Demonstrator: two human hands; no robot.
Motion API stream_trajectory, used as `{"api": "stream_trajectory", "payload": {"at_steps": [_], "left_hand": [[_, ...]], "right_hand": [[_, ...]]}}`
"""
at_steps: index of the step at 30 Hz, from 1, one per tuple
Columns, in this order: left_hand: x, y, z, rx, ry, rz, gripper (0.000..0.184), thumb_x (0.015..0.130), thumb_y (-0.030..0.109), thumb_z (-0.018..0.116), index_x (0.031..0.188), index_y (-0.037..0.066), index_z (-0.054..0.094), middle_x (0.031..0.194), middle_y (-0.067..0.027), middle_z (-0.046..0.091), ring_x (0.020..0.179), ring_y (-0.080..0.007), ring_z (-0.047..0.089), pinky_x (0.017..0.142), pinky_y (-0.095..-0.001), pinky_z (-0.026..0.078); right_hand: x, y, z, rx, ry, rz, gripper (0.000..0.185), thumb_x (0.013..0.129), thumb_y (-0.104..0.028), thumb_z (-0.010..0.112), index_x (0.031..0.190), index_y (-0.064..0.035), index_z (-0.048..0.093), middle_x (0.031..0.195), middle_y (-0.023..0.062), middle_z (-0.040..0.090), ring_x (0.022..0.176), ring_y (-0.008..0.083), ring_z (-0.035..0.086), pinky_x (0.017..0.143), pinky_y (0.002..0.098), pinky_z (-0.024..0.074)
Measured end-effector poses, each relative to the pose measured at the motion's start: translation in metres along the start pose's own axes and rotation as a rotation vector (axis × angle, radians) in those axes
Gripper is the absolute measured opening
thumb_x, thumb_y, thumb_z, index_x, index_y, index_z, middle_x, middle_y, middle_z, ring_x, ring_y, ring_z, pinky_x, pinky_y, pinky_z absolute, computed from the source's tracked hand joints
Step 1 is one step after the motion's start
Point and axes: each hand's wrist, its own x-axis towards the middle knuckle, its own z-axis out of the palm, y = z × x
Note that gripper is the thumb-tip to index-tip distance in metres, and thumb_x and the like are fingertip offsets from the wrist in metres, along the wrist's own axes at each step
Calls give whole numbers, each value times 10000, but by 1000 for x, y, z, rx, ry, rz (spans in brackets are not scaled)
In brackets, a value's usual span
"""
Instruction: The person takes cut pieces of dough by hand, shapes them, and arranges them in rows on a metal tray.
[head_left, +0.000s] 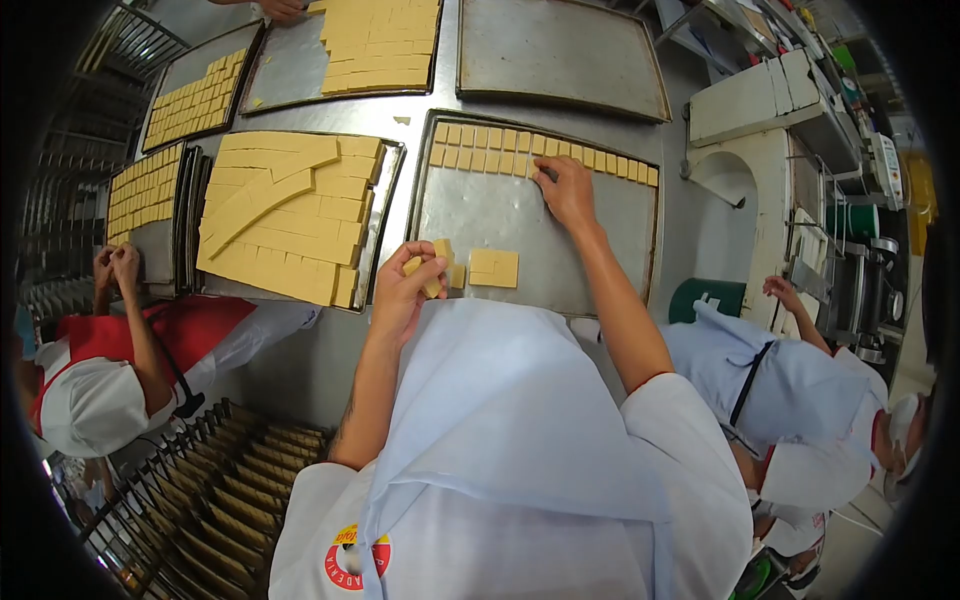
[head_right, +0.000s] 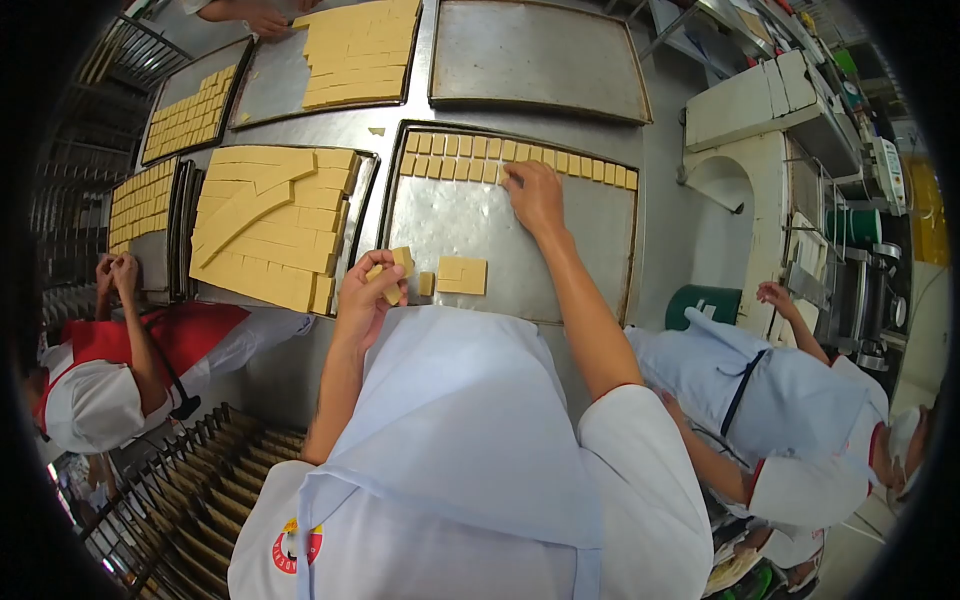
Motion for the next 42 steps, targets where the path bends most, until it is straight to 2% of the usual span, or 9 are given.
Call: {"api": "stream_trajectory", "payload": {"at_steps": [5, 11, 14, 17, 19, 22, 23, 26, 42], "left_hand": [[2, 2, 2, -11, -17, 10, 203, 884, 56, 714, 1031, 37, 575, 888, -53, 612, 716, -135, 614, 587, -283, 516], [2, 2, 2, -32, -29, 1, 215, 887, 52, 712, 1055, 28, 580, 882, -51, 611, 706, -133, 622, 580, -282, 521], [3, 2, 4, -36, -35, -5, 219, 886, 52, 714, 1063, 23, 589, 876, -46, 611, 700, -129, 620, 583, -279, 524], [6, 0, 5, 13, -36, 11, 216, 885, 61, 719, 1050, 27, 584, 865, -48, 629, 696, -134, 625, 585, -282, 520], [8, -2, 9, 41, -35, 35, 214, 884, 67, 723, 1039, 30, 581, 862, -52, 641, 697, -134, 629, 586, -282, 518], [8, -3, 14, 64, -29, 76, 211, 882, 68, 730, 1029, 28, 585, 864, -54, 650, 701, -127, 629, 586, -276, 520], [8, -3, 16, 74, -30, 83, 210, 881, 68, 732, 1028, 27, 586, 862, -55, 652, 702, -125, 628, 585, -275, 520], [10, -4, 17, 79, -16, 97, 232, 867, 80, 760, 1028, 12, 606, 871, -50, 640, 704, -119, 625, 580, -271, 519], [6, -3, 21, 154, 87, 182, 170, 888, 79, 731, 989, 1, 618, 856, -77, 685, 670, -115, 617, 567, -269, 504]], "right_hand": [[3, 2, 3, -34, -25, 15, 241, 814, -150, 737, 1039, -62, 752, 1012, 116, 711, 1010, 314, 629, 926, 427, 458], [1, -4, -1, -16, 116, -71, 232, 829, -152, 746, 1042, -60, 755, 982, 107, 711, 849, 262, 641, 777, 353, 519], [-6, -40, -22, 167, 22, 66, 216, 869, -174, 724, 1054, -66, 754, 962, 83, 710, 811, 209, 651, 754, 343, 520], [-31, -91, -34, 608, -257, 273, 240, 905, -158, 720, 1119, -50, 728, 922, 26, 677, 674, 80, 590, 634, 239, 498], [-49, -121, -38, 775, -433, 298, 250, 935, -133, 696, 1165, -36, 704, 917, 8, 653, 690, 55, 589, 629, 220, 503], [-65, -137, -30, 896, -510, 326, 272, 941, -87, 678, 1201, -6, 672, 916, 19, 657, 698, 63, 602, 630, 216, 511], [-68, -138, -28, 954, -486, 309, 268, 940, -60, 673, 1193, 28, 654, 922, 37, 664, 712, 72, 618, 639, 221, 522], [-68, -135, -26, 978, -462, 311, 252, 939, -57, 673, 1172, 38, 649, 935, 53, 670, 732, 76, 633, 653, 224, 533], [-73, -146, -26, 935, -379, 277, 183, 941, -31, 649, 1117, 20, 639, 951, 53, 668, 785, 88, 674, 690, 226, 570]]}}
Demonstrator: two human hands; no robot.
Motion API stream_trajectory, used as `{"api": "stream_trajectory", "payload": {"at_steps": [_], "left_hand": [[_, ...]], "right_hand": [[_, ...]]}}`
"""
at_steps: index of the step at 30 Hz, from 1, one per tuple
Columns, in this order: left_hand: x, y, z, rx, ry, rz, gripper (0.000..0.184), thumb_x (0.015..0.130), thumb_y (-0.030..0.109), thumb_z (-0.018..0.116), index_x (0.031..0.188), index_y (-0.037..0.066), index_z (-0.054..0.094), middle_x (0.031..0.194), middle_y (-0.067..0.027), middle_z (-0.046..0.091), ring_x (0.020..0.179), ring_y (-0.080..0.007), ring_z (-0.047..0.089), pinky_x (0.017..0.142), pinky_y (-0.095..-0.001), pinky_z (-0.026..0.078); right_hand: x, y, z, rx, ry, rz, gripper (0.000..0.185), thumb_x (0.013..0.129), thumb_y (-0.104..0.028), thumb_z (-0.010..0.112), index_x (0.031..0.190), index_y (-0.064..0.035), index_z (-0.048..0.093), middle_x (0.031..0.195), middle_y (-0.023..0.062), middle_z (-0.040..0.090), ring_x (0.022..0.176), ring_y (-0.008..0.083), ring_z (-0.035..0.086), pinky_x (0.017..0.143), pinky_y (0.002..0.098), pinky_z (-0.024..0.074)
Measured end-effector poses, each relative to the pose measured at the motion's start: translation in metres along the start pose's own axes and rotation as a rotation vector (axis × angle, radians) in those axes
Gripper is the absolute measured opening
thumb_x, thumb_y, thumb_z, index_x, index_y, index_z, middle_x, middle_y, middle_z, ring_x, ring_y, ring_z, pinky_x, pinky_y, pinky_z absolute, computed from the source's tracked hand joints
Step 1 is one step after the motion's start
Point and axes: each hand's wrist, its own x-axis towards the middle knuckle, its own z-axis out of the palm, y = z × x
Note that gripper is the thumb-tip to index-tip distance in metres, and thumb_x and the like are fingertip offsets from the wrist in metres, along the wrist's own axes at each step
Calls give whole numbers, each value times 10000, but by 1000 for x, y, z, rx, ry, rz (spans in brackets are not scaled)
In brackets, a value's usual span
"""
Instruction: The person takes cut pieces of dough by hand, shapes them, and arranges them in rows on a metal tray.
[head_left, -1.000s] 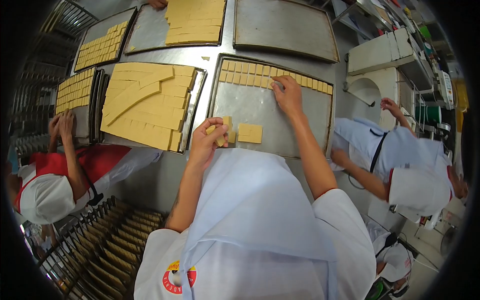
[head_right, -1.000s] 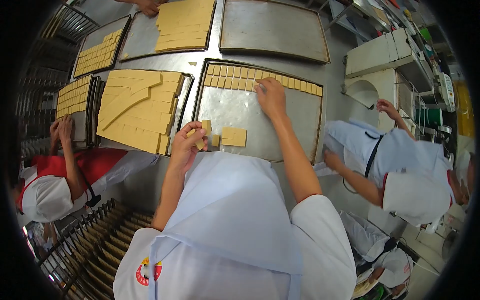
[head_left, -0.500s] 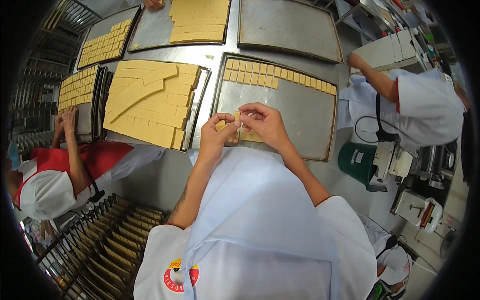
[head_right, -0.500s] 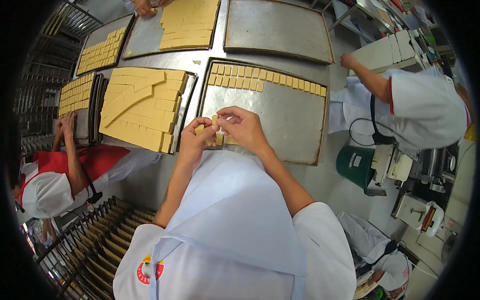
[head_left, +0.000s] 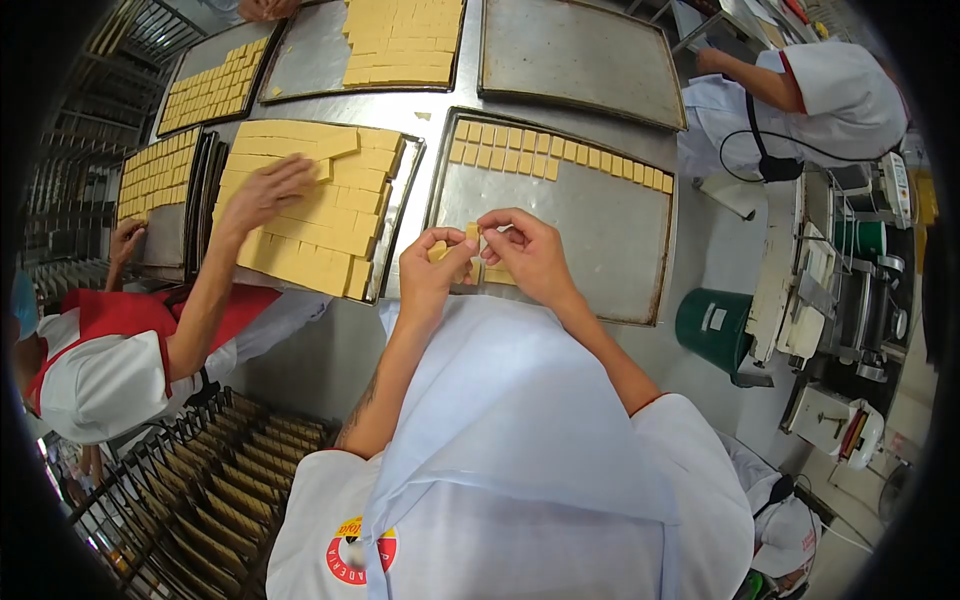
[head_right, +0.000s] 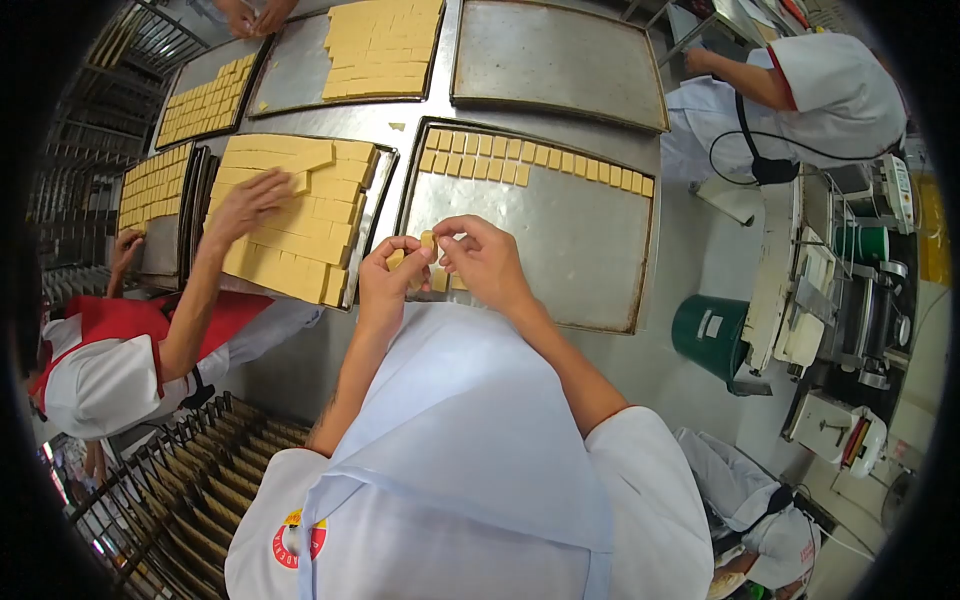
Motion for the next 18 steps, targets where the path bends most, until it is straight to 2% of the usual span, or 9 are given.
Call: {"api": "stream_trajectory", "payload": {"at_steps": [5, 8, 11, 14, 17, 18], "left_hand": [[2, 0, -1, -62, -29, -29, 187, 880, 93, 747, 995, 3, 629, 846, -61, 664, 681, -107, 615, 561, -265, 506], [3, 1, -4, -68, -72, -41, 178, 887, 97, 740, 992, 13, 623, 858, -62, 664, 678, -114, 618, 559, -266, 505], [1, 2, -4, -104, -77, -69, 168, 897, 102, 727, 995, 25, 615, 869, -61, 662, 682, -122, 623, 562, -268, 507], [3, 1, -8, -190, -64, -104, 167, 902, 108, 720, 1002, 36, 609, 870, -53, 655, 692, -127, 627, 568, -268, 510], [5, 2, -7, -223, -89, -133, 179, 896, 103, 727, 1009, 29, 609, 867, -54, 650, 693, -128, 632, 556, -268, 517], [5, 2, -7, -222, -103, -138, 186, 893, 100, 733, 1011, 24, 610, 865, -56, 649, 692, -127, 634, 549, -268, 520]], "right_hand": [[0, 1, 0, -52, 25, -78, 130, 925, -13, 666, 1047, 17, 633, 928, 48, 672, 762, 86, 662, 665, 222, 562], [-1, -2, -2, -57, 1, 15, 137, 913, -9, 682, 1039, 12, 632, 980, 60, 666, 813, 87, 649, 701, 228, 561], [0, 8, -10, -35, -41, -180, 153, 901, -5, 696, 1043, -3, 641, 1027, 65, 654, 884, 83, 630, 770, 232, 555], [0, 9, -16, 211, -85, -179, 137, 887, 7, 706, 1010, -10, 649, 1072, 59, 631, 950, 75, 600, 809, 231, 533], [1, 5, -18, 211, -35, -9, 116, 879, 22, 703, 976, 0, 644, 1105, 67, 618, 935, 91, 604, 823, 244, 527], [2, 6, -17, 131, -34, -30, 123, 875, 23, 707, 974, 5, 639, 1107, 69, 619, 935, 95, 606, 830, 249, 528]]}}
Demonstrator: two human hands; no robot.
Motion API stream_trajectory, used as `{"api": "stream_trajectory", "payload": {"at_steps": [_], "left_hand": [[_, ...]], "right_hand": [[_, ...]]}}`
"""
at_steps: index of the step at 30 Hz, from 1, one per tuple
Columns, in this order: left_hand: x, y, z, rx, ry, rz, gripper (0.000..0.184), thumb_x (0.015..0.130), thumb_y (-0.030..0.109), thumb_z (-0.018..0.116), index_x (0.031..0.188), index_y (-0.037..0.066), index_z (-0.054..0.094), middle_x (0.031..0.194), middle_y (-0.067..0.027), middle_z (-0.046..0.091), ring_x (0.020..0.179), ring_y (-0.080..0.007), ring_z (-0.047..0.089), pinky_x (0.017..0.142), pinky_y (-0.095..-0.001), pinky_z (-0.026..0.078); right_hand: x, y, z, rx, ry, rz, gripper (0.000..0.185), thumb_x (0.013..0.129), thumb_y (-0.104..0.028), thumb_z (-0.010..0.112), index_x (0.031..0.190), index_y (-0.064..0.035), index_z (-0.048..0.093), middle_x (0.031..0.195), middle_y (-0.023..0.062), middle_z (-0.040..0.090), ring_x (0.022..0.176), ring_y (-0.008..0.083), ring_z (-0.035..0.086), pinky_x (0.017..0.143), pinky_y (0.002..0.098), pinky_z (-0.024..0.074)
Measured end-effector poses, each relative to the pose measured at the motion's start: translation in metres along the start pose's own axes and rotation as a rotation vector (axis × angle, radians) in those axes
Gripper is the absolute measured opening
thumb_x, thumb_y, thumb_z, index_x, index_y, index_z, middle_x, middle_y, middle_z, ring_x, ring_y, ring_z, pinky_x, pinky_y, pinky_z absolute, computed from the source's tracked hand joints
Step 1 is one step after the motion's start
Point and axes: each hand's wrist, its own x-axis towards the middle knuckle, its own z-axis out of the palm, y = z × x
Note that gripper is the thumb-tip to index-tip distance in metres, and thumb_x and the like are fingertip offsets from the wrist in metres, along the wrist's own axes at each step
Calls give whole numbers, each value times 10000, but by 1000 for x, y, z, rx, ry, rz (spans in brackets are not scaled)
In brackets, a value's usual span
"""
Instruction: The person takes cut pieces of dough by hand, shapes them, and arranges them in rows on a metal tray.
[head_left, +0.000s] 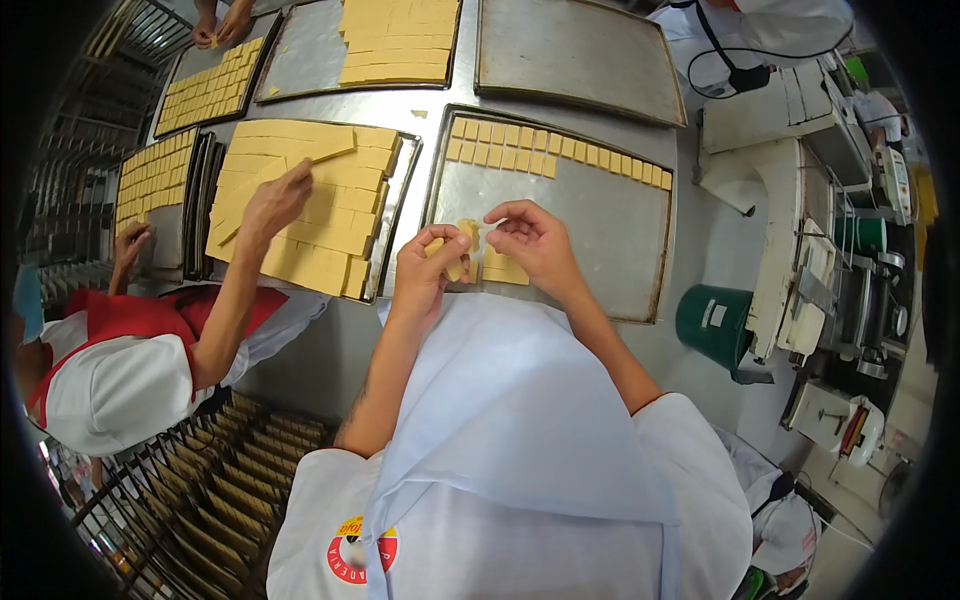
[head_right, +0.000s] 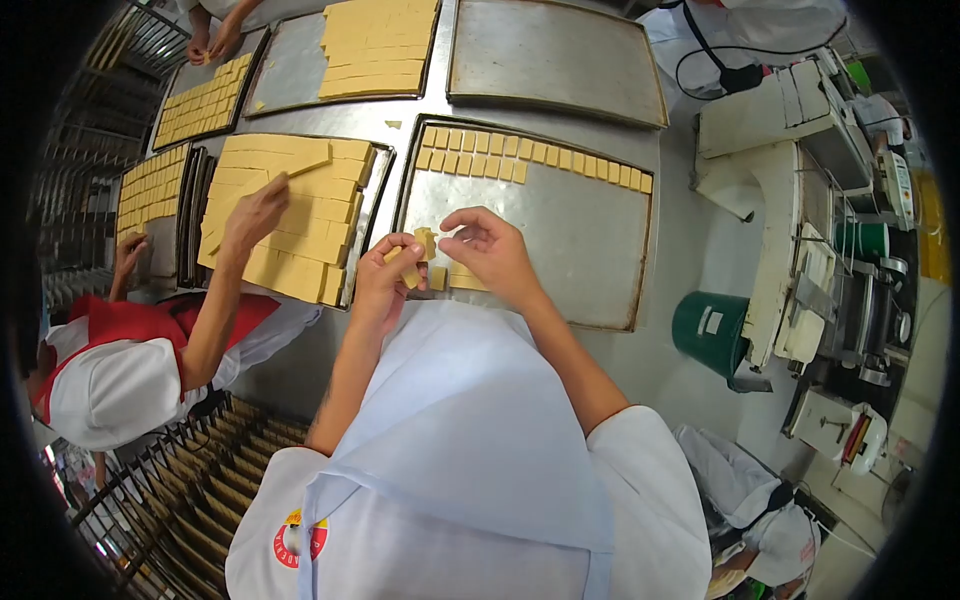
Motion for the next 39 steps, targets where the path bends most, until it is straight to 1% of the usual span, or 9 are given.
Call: {"api": "stream_trajectory", "payload": {"at_steps": [5, 8, 14, 17, 21, 24, 28, 32, 39], "left_hand": [[1, -1, 0, 6, -25, -15, 169, 902, 104, 716, 1006, 42, 597, 894, -58, 655, 710, -130, 633, 569, -271, 518], [0, -2, -2, -21, 9, -8, 159, 903, 102, 708, 998, 51, 592, 897, -56, 656, 716, -132, 634, 579, -273, 518], [0, -5, 1, 129, 30, 60, 189, 879, 75, 732, 1012, 41, 602, 883, -49, 656, 707, -105, 615, 585, -255, 505], [-4, -7, 13, 495, 112, 141, 194, 860, 106, 762, 990, 39, 634, 915, -54, 661, 678, -97, 589, 590, -253, 486], [0, -17, 17, 929, 123, 454, 194, 833, 137, 792, 957, 55, 668, 861, -24, 660, 649, -85, 567, 593, -246, 468], [-4, -13, 16, 800, 81, 391, 194, 848, 117, 789, 997, 65, 677, 784, 15, 640, 640, -36, 557, 561, -212, 447], [-1, -10, 3, 378, 68, 137, 178, 942, 170, 696, 1000, 10, 646, 892, -64, 650, 702, -97, 606, 602, -254, 516], [1, -17, -15, 128, 27, 31, 236, 984, 243, 646, 1032, 14, 613, 905, -72, 621, 749, -132, 618, 638, -286, 546], [-7, -18, -25, 89, 39, -6, 230, 986, 218, 643, 1048, 0, 605, 898, -83, 621, 746, -140, 622, 638, -303, 555]], "right_hand": [[1, 4, 2, -150, 1, -203, 119, 881, 28, 669, 991, 16, 624, 1076, 98, 638, 915, 135, 631, 841, 290, 542], [-3, 6, -7, 291, -37, -168, 109, 892, 25, 603, 998, 11, 622, 1037, 116, 639, 899, 160, 638, 800, 303, 546], [-2, 10, -24, 559, 14, 36, 164, 906, -10, 592, 1065, 16, 625, 1037, 112, 639, 887, 168, 634, 797, 305, 536], [-3, 17, -24, 264, -13, 191, 196, 919, -60, 649, 1102, 11, 633, 1036, 77, 642, 865, 126, 609, 783, 279, 515], [-4, 18, -5, -170, 31, -6, 231, 909, -117, 712, 1101, 2, 665, 975, 27, 654, 842, 88, 583, 767, 251, 494], [7, 17, -25, -284, 198, 16, 241, 880, -138, 740, 1080, -12, 696, 929, 16, 678, 827, 91, 599, 765, 256, 501], [42, 29, -100, -571, 519, 9, 243, 839, -156, 759, 1052, -46, 724, 911, 70, 727, 810, 139, 665, 744, 297, 527], [64, 44, -134, -780, 478, -12, 215, 845, -160, 751, 1019, -37, 719, 899, 99, 730, 812, 189, 680, 742, 320, 525], [80, 61, -138, -979, 457, -203, 226, 830, -161, 759, 1015, -36, 722, 944, 113, 709, 797, 249, 642, 744, 356, 510]]}}
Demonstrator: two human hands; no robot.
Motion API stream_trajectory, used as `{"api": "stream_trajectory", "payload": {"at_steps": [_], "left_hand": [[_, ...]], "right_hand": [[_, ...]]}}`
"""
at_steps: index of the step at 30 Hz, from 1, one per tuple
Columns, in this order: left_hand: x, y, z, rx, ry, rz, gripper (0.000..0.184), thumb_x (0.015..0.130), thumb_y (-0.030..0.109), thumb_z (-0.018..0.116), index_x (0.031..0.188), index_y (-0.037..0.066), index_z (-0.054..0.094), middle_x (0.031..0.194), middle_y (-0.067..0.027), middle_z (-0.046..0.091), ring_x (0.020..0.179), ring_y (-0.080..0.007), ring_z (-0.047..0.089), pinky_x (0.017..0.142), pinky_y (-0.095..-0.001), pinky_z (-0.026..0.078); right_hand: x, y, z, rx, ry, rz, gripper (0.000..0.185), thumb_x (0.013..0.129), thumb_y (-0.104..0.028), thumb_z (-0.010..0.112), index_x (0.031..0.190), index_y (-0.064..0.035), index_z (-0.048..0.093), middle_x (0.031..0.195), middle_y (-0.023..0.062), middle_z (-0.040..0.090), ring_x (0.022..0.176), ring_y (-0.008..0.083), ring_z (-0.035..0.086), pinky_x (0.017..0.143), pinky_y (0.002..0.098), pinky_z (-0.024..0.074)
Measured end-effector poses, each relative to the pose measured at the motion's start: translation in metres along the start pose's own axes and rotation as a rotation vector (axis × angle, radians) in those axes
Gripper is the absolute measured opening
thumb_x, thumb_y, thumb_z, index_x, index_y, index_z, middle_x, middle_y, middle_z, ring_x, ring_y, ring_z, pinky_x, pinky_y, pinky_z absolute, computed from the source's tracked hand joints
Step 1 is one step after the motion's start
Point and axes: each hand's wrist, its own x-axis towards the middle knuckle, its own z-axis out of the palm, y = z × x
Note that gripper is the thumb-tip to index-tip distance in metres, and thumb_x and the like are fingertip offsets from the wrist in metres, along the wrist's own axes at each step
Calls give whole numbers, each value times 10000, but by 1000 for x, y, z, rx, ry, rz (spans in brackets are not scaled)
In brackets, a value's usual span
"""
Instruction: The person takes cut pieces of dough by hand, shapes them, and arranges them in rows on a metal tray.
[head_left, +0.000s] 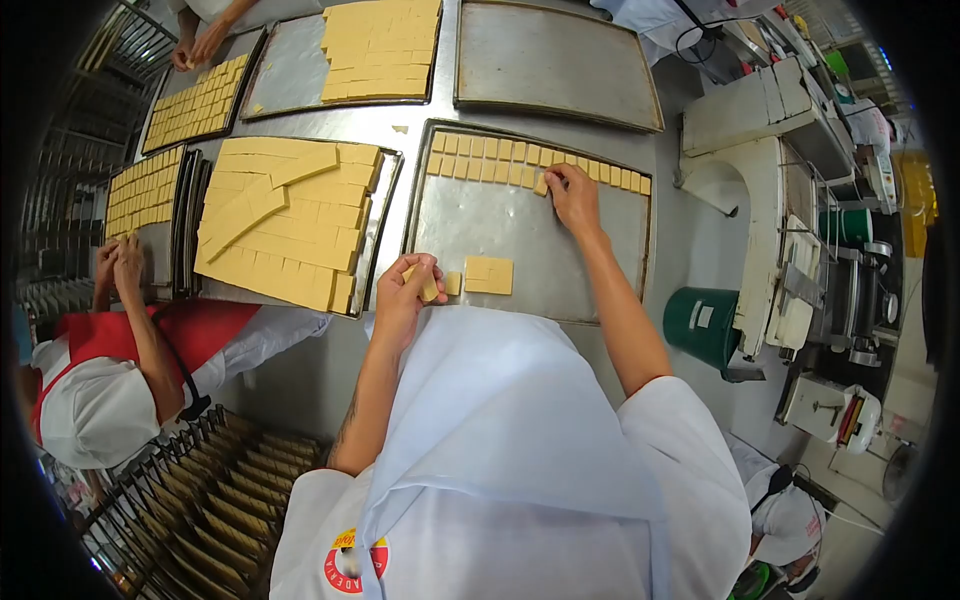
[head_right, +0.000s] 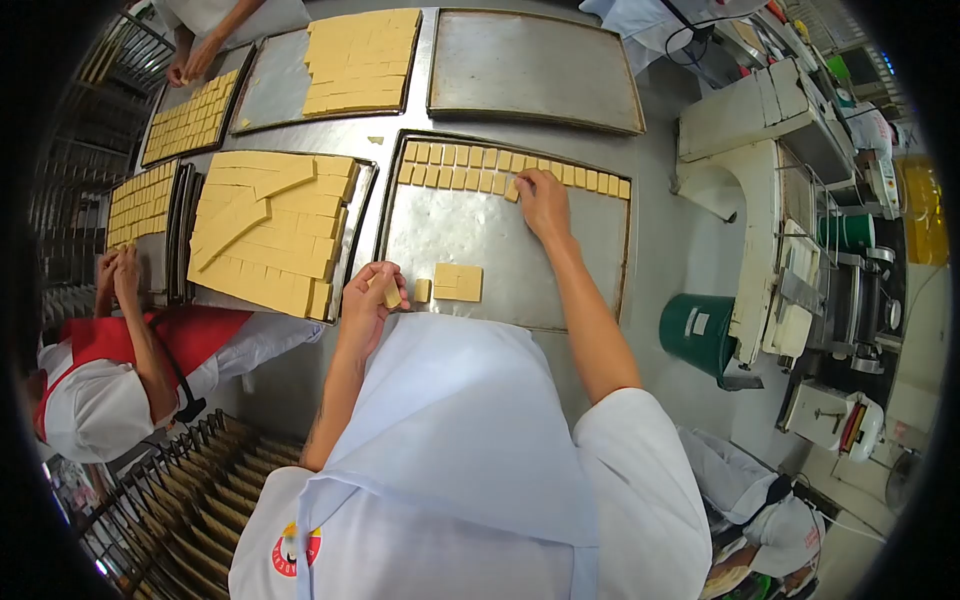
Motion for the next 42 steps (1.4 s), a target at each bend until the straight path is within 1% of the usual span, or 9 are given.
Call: {"api": "stream_trajectory", "payload": {"at_steps": [4, 10, 17, 23, 28, 31, 34, 36, 42], "left_hand": [[0, -3, -1, -30, 16, -26, 216, 991, 211, 629, 1045, 4, 601, 902, -82, 617, 750, -139, 620, 639, -300, 552], [3, 1, 0, -11, -20, -40, 214, 999, 218, 611, 1038, 8, 596, 905, -79, 617, 755, -135, 619, 646, -294, 549], [7, 5, -3, -8, -7, -32, 263, 1021, 267, 567, 1117, 24, 593, 954, -79, 636, 825, -148, 642, 741, -295, 576], [6, 13, -3, -176, -52, -107, 412, 957, 106, 520, 1335, -57, 508, 1036, -130, 639, 968, -223, 668, 917, -352, 585], [7, 22, -4, -152, -150, -93, 515, 903, 23, 472, 1406, -85, 442, 1118, -174, 626, 1050, -281, 673, 951, -369, 584], [4, 31, 2, -75, -146, -59, 461, 934, 25, 559, 1375, -83, 478, 1150, -163, 625, 1060, -281, 681, 921, -344, 601], [5, 28, 3, -1, -140, -36, 432, 922, 69, 698, 1312, -52, 558, 1088, -93, 629, 961, -210, 700, 878, -303, 615], [9, 24, 2, 100, -135, -33, 444, 925, 93, 703, 1322, -39, 555, 1097, -102, 651, 956, -184, 693, 857, -286, 608], [6, 27, 23, 129, -101, 36, 408, 916, 91, 714, 1289, -17, 591, 1043, -73, 675, 883, -132, 684, 771, -254, 601]], "right_hand": [[-10, -20, -18, -66, -118, -20, 242, 840, -143, 738, 1053, -29, 723, 999, 135, 707, 869, 270, 653, 785, 369, 511], [-8, -13, -12, -89, -90, -34, 292, 824, -140, 747, 1079, -2, 715, 1026, 146, 698, 977, 307, 661, 875, 391, 504], [-3, -12, -10, -92, -102, -15, 296, 813, -132, 758, 1082, -15, 722, 1027, 137, 697, 974, 307, 660, 874, 387, 505], [-2, -11, -12, -117, -124, -35, 296, 807, -132, 762, 1085, -33, 727, 1033, 131, 698, 989, 305, 658, 878, 382, 507], [-3, -12, -11, -96, -81, -91, 253, 795, -123, 754, 1033, -40, 737, 1009, 138, 691, 992, 331, 639, 892, 403, 498], [-8, -41, -18, -40, -82, 0, 266, 830, -163, 750, 1071, -51, 736, 953, 97, 695, 891, 243, 650, 815, 348, 511], [-28, -77, -21, 363, -276, 186, 303, 865, -210, 747, 1130, -65, 726, 894, 35, 680, 764, 130, 591, 720, 282, 496], [-47, -108, -23, 507, -472, 124, 301, 918, -213, 720, 1177, -60, 708, 931, -19, 628, 785, 54, 528, 727, 234, 470], [-74, -147, -17, 586, -652, 189, 365, 894, -247, 730, 1216, -81, 690, 884, 12, 674, 709, 70, 546, 683, 254, 489]]}}
